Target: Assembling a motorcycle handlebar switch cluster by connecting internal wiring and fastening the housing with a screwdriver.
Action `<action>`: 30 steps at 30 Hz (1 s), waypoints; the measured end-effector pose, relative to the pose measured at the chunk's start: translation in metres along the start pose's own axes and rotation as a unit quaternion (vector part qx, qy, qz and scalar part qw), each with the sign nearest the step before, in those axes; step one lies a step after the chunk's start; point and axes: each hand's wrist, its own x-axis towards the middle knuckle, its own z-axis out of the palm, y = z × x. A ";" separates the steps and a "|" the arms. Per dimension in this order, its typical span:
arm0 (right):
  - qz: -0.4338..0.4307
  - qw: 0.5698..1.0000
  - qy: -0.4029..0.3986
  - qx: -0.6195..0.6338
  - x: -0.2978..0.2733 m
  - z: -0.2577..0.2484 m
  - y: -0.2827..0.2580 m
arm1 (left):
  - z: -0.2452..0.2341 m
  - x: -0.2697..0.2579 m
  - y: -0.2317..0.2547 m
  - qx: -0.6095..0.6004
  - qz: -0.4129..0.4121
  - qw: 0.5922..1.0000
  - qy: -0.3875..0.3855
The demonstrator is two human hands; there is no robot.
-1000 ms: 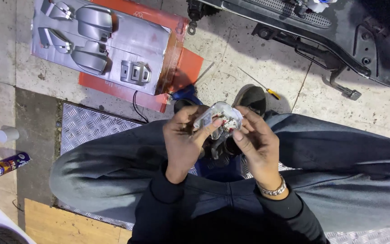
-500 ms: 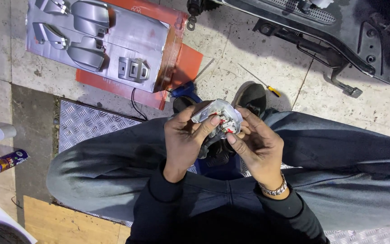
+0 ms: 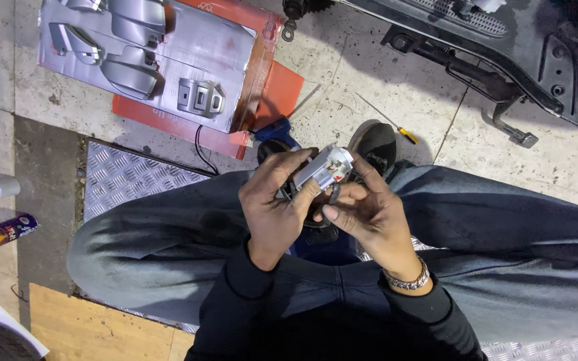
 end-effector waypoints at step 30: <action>-0.239 0.871 0.169 -0.393 0.050 0.010 -0.059 | 0.004 0.070 0.022 0.010 -0.220 0.970 -0.108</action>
